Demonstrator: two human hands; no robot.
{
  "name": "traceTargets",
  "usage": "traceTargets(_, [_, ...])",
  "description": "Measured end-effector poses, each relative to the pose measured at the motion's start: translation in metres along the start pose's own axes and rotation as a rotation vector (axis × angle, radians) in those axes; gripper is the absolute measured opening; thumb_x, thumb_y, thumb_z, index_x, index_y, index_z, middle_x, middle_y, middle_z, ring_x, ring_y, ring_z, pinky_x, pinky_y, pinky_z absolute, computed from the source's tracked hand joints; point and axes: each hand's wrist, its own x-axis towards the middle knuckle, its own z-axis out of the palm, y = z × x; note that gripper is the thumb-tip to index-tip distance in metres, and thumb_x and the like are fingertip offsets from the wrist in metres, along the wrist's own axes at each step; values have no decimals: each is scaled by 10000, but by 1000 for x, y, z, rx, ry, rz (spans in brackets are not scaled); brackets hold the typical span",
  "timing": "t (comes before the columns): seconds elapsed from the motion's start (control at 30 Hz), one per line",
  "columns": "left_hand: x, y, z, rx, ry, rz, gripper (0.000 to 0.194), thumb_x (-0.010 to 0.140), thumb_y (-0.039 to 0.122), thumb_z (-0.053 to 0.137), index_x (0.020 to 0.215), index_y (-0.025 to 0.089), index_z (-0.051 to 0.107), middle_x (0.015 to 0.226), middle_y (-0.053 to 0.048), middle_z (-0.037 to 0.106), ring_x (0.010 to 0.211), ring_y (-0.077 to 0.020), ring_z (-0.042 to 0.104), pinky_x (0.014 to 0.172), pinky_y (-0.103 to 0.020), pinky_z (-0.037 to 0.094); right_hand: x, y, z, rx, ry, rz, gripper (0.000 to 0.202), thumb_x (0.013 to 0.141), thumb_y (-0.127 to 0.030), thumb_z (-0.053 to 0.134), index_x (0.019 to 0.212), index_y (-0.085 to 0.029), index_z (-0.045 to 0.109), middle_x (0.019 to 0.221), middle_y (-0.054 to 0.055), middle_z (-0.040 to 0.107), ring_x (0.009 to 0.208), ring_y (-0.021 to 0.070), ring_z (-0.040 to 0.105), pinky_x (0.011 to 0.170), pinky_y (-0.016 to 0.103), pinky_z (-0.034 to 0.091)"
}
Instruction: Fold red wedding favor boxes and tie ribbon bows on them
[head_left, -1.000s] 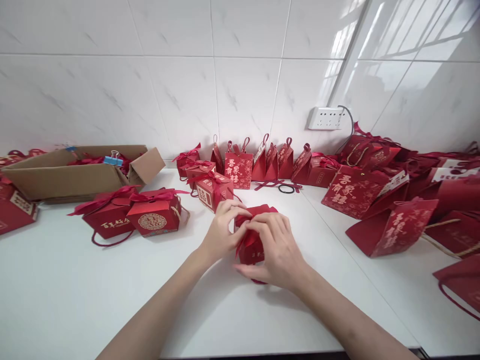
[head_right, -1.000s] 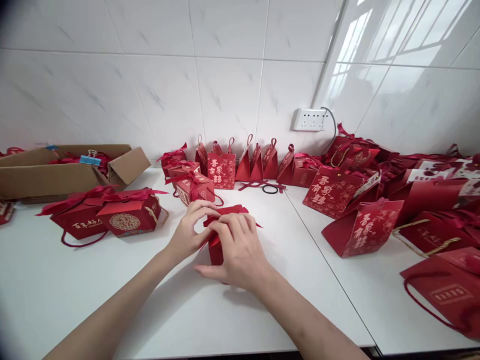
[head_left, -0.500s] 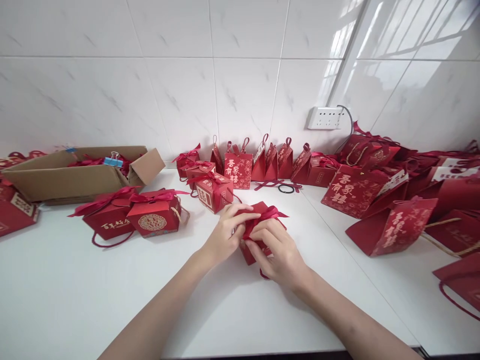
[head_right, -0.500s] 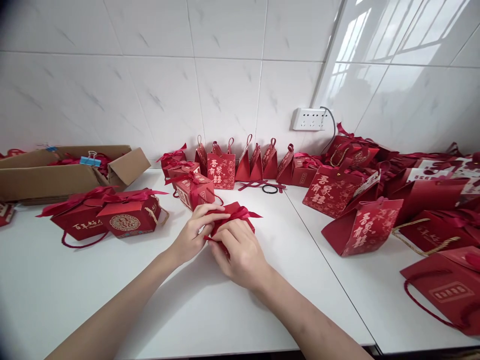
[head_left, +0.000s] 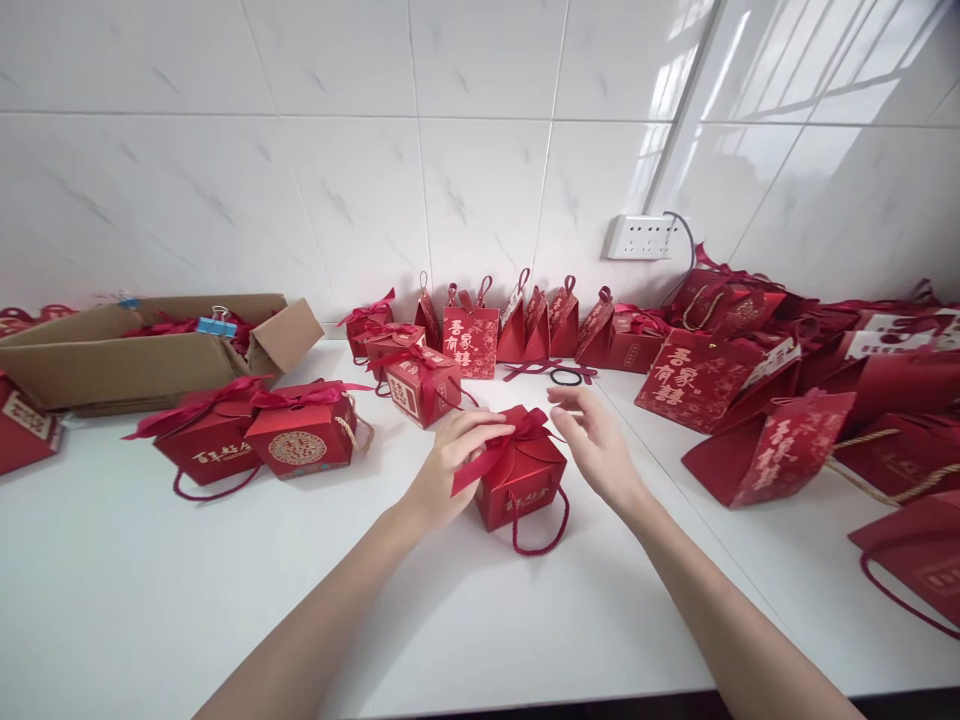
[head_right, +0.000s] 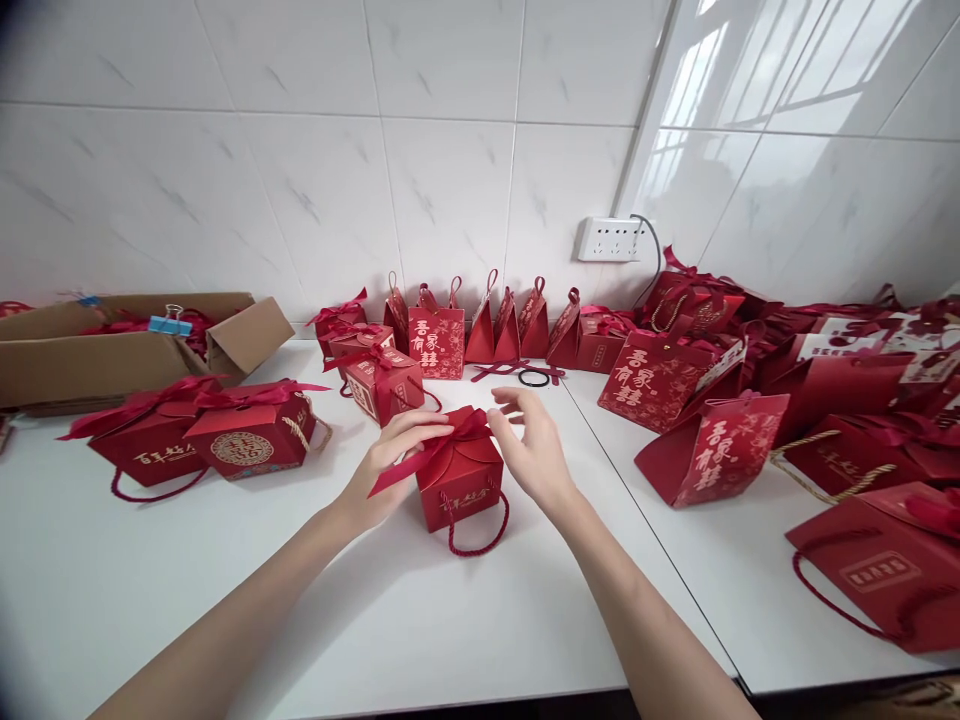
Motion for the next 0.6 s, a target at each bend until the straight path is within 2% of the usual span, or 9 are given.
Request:
traceTargets(0.07, [0,0,0,8,-11,1,340,933,231,350,1153,244,608,1219,-85,587,1197,-233,481,1011,-425,394,4,4,1,46,-159,152,304,842,-433,478,977,-185,590,1023,76,642,918,206,590,818,368,447])
traceTargets(0.13, [0,2,1,43,-5,-18,352,942,232,321,1127,244,620,1211,-71,600,1203,-224,478,1030,-430,361,6,6,3,80,-249,220,301,822,-447,511,910,-177,610,943,62,658,870,193,595,803,345,442])
traceTargets(0.33, [-2,11,5,135,-20,11,340,945,310,343,1087,239,643,1184,-62,622,1183,-225,485,1008,-412,311,5,7,9,253,-271,270,361,729,-510,624,835,-167,585,780,25,627,708,151,560,645,280,419])
traceTargets(0.6, [-2,13,6,148,-33,-56,337,930,279,360,1139,208,615,1198,-73,597,1166,-222,489,1003,-394,322,4,0,8,432,-258,321,324,737,-474,610,856,-173,579,762,2,603,659,122,522,625,265,404])
